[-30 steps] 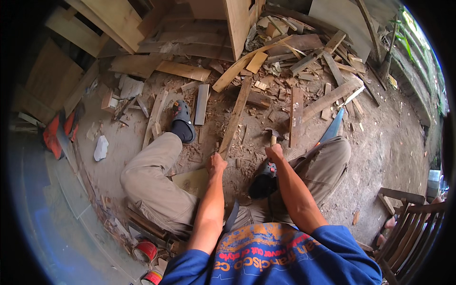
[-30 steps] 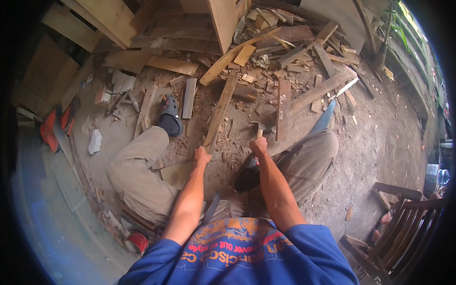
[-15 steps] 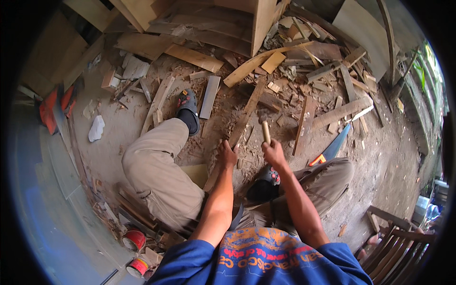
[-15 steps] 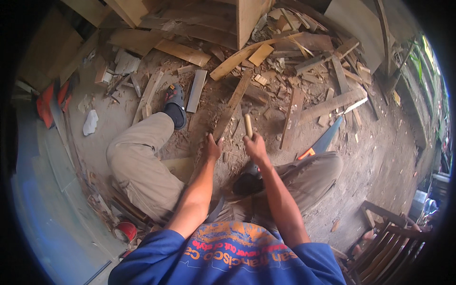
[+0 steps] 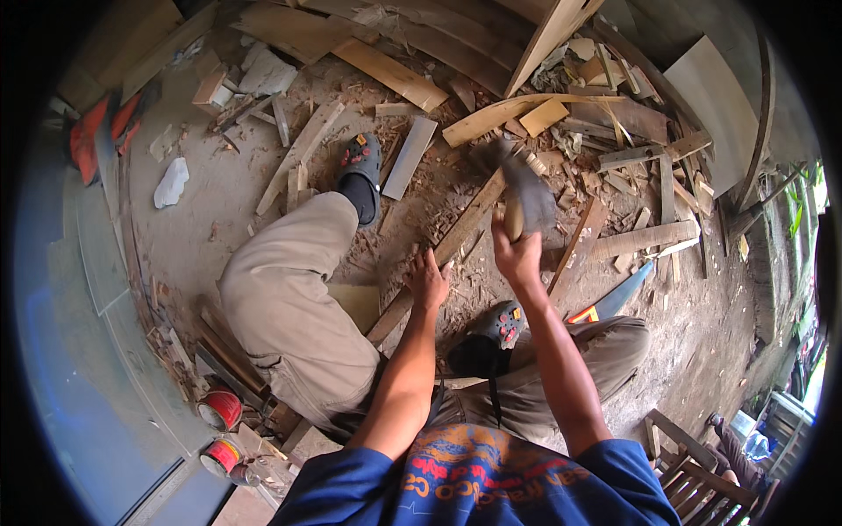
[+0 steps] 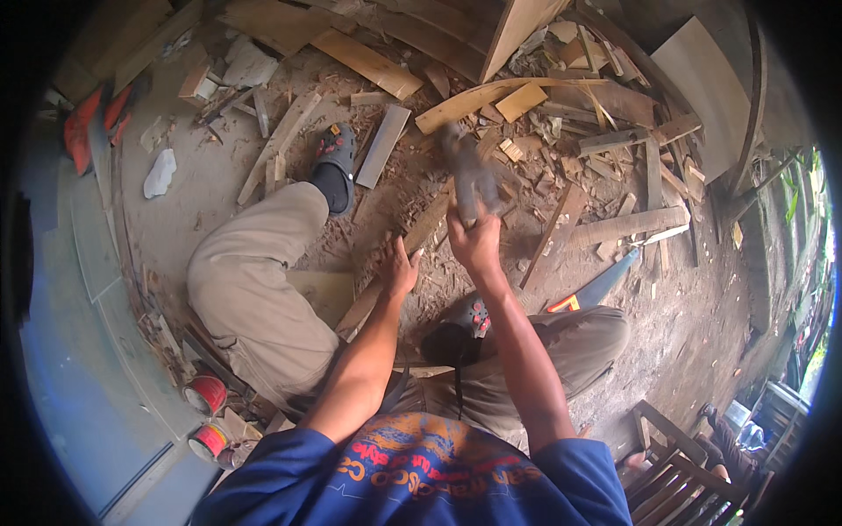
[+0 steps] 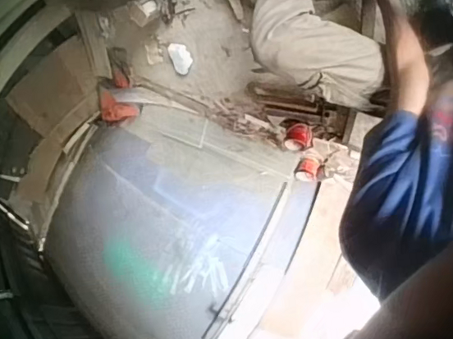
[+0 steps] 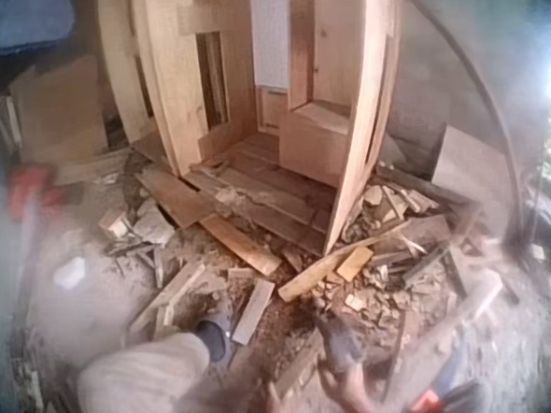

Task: The person sits on the ground and uses a hammer to repeatedly strike and break a long wooden plank into smaller pieces. The person picks up the plank, positions it on the ground, and strikes it until it breaks, then handles the resulting fragments.

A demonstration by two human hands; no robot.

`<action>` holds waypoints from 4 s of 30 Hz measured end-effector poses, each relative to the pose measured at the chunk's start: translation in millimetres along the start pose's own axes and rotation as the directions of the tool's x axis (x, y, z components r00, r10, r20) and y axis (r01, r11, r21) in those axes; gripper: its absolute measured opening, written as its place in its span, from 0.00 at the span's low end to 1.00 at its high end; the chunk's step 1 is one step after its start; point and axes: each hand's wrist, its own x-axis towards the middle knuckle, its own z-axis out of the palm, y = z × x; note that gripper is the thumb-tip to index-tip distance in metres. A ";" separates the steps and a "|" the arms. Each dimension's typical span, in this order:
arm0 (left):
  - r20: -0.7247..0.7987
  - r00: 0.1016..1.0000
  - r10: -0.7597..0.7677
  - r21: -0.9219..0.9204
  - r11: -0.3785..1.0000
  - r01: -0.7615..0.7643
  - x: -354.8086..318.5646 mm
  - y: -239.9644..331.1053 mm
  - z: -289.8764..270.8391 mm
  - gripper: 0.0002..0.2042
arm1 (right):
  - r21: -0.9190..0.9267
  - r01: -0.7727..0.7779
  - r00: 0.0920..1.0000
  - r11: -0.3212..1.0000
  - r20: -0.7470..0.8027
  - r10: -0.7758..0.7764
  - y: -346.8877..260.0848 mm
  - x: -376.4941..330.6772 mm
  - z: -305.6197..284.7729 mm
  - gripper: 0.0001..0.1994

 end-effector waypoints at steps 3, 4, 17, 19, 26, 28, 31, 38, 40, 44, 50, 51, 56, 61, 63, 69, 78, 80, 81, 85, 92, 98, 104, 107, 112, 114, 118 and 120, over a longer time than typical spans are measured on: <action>0.028 0.999 0.031 -0.025 0.999 -0.030 1.2 4.2 0.2 0.32 | -0.502 -0.329 0.855 0.800 0.201 0.477 100.7 -34.1 -21.2 0.18; 0.014 1.000 0.023 -0.036 0.999 -0.023 5.6 -3.6 -0.7 0.32 | -0.532 -0.343 0.865 0.774 0.142 0.481 89.5 -40.4 -22.7 0.19; -0.089 0.996 0.031 -0.039 0.999 -0.034 3.8 -6.5 11.8 0.33 | -0.140 -0.091 0.972 0.986 0.202 0.118 -73.7 52.6 -30.2 0.26; -0.126 0.991 0.042 -0.052 0.997 -0.049 4.0 -12.1 15.9 0.33 | -0.152 0.005 0.984 0.988 0.179 0.023 -91.5 67.2 -20.2 0.24; -0.029 1.000 0.008 -0.023 1.000 -0.009 -0.3 -5.8 23.5 0.34 | -0.567 0.003 0.776 0.824 0.521 0.355 74.9 24.7 -40.2 0.24; -0.024 0.999 -0.041 -0.035 0.999 0.040 7.1 -5.8 20.1 0.34 | -0.571 -0.131 0.750 0.810 0.478 0.458 38.9 20.3 -41.6 0.26; 0.105 0.993 -0.050 -0.081 0.995 0.059 6.7 -1.5 11.2 0.34 | -0.463 -0.266 0.828 0.846 0.341 0.446 10.9 35.0 -43.2 0.30; 0.097 0.995 -0.020 -0.152 0.988 0.035 2.8 4.6 -1.7 0.34 | -0.201 -0.217 0.909 0.955 0.315 0.273 -28.5 79.8 -18.8 0.32; 0.072 0.997 -0.009 -0.144 0.989 0.020 3.3 2.8 1.8 0.34 | -0.269 -0.077 0.925 0.960 0.341 0.170 10.9 75.5 -12.4 0.31; 0.046 0.998 -0.047 -0.056 0.997 0.049 -1.1 -0.5 26.0 0.33 | -0.376 -0.020 0.736 0.926 0.621 0.269 65.0 60.2 -52.0 0.30; 0.113 0.992 -0.062 -0.105 0.992 0.073 2.6 3.8 1.8 0.32 | -0.416 -0.392 0.704 0.820 0.439 0.559 -59.1 88.0 -49.8 0.27; 0.112 0.992 -0.054 -0.104 0.992 0.066 1.9 1.5 4.7 0.32 | -0.289 -0.431 0.754 0.855 0.406 0.517 -64.8 82.4 -41.3 0.26; 0.056 0.998 0.001 -0.102 0.995 0.004 3.4 4.8 8.2 0.33 | -0.405 -0.078 0.884 0.911 0.395 0.251 43.9 13.4 -33.8 0.31; 0.104 0.994 -0.033 -0.035 0.999 0.037 0.6 9.8 11.1 0.34 | -0.578 -0.158 0.837 0.801 0.352 0.419 47.0 -1.7 -56.8 0.36; 0.077 0.997 -0.023 -0.158 0.987 0.035 4.5 -1.7 14.6 0.36 | -0.532 -0.251 0.830 0.809 0.312 0.462 -5.6 12.6 -47.9 0.35; 0.079 0.997 -0.006 -0.094 0.995 0.013 2.8 11.5 1.5 0.36 | -0.319 -0.072 0.954 0.945 0.254 0.159 2.8 2.0 -27.0 0.31; 0.124 0.992 0.010 -0.116 0.993 0.005 4.5 2.0 21.6 0.35 | -0.386 -0.608 0.704 0.694 0.144 0.696 47.0 -82.5 -67.0 0.37; 0.115 0.993 0.031 -0.171 0.985 -0.011 7.0 -7.8 29.7 0.36 | -0.287 -0.747 0.601 0.600 0.095 0.793 43.7 -96.4 -70.3 0.36; 0.115 0.991 0.067 -0.205 0.978 -0.042 10.5 -4.1 35.4 0.36 | -0.284 -0.741 0.620 0.608 0.058 0.783 69.9 -110.1 -71.5 0.36; 0.121 0.990 0.067 -0.269 0.962 -0.032 18.0 -14.3 44.1 0.39 | -0.212 -0.813 0.533 0.542 0.103 0.840 85.2 -118.1 -75.3 0.36; 0.165 0.980 0.113 -0.375 0.926 -0.044 26.5 -3.6 21.6 0.42 | -0.154 -0.843 0.507 0.516 0.095 0.857 143.0 -123.9 -73.7 0.33; 0.489 0.872 0.032 -0.302 0.944 0.134 23.3 19.1 -31.1 0.45 | -0.156 -0.821 0.552 0.549 0.025 0.834 148.7 -123.9 -73.4 0.34; 0.176 0.984 0.028 -0.100 0.995 -0.011 18.8 14.3 1.0 0.52 | -0.206 -0.800 0.571 0.563 0.025 0.820 142.0 -117.5 -72.2 0.34; 0.113 0.991 -0.072 -0.023 0.997 0.075 3.8 32.9 -7.5 0.49 | -0.202 -0.826 0.535 0.526 0.015 0.845 155.6 -126.5 -78.7 0.36; -0.137 0.981 -0.139 0.009 0.990 0.142 14.7 3.4 3.1 0.41 | -0.213 -0.798 0.565 0.563 0.061 0.823 131.6 -120.8 -76.7 0.35; -0.142 0.976 -0.163 0.014 0.986 0.166 14.0 4.0 8.9 0.40 | -0.231 -0.809 0.543 0.540 0.057 0.838 132.7 -121.5 -79.6 0.34; -0.142 0.974 -0.176 0.032 0.983 0.182 17.1 -3.7 16.5 0.40 | -0.277 -0.796 0.545 0.538 0.060 0.836 130.5 -118.7 -76.6 0.35; 0.150 0.967 -0.208 -0.095 0.970 0.223 12.4 8.9 7.2 0.53 | -0.293 -0.797 0.544 0.528 0.031 0.839 145.1 -123.6 -81.0 0.35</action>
